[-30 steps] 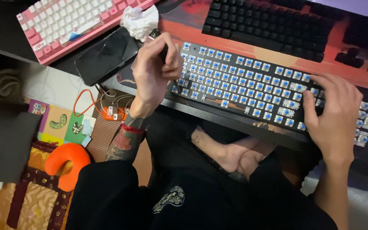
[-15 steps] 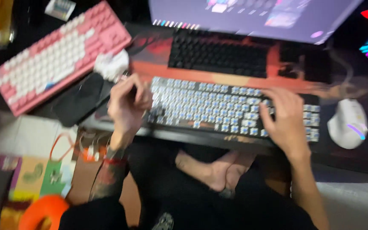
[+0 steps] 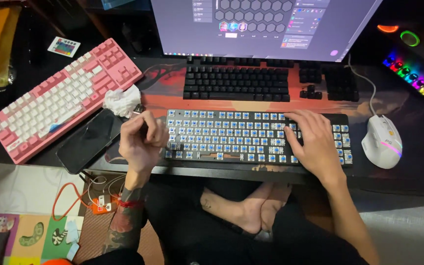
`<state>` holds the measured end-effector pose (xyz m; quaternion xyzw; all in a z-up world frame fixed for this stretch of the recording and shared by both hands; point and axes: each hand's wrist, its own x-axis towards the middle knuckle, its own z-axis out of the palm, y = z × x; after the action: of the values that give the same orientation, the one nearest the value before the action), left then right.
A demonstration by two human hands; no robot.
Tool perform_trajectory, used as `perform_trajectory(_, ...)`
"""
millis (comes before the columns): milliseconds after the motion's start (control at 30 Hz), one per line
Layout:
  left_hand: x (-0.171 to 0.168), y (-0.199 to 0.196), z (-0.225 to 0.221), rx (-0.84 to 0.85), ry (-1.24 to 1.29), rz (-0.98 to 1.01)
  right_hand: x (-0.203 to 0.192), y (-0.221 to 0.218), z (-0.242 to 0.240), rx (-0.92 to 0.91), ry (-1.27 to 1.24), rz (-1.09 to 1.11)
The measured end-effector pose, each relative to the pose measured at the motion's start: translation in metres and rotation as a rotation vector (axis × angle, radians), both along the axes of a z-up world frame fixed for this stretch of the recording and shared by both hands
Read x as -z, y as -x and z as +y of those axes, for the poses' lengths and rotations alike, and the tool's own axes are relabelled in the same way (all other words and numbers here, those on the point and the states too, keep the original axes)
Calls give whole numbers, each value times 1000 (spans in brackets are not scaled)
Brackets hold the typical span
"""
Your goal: Pressing and seating mechanical switches on a keyboard plate using fingers and a small tool
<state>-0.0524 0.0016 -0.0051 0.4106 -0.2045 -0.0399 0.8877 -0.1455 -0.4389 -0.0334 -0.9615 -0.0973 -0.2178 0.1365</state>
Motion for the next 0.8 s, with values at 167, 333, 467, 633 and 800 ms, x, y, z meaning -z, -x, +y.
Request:
perform_trajectory(167, -1, 3, -1, 13, -38, 44, -7, 1, 2, -8, -7, 18)
perform_trajectory(333, 6, 7, -8, -55, -97, -19, -7, 1, 4, -5, -4, 16)
perform_trajectory(467, 3, 11, -12, -95, -123, -51, -8, 1, 4, -7, -3, 22)
perform_trajectory(633, 8, 12, -12, -115, -137, -80, -7, 0, 2, -12, 25, 23)
perform_trajectory(800, -1, 11, -10, -85, -104, -52, -13, 2, 6, -9, -16, 48)
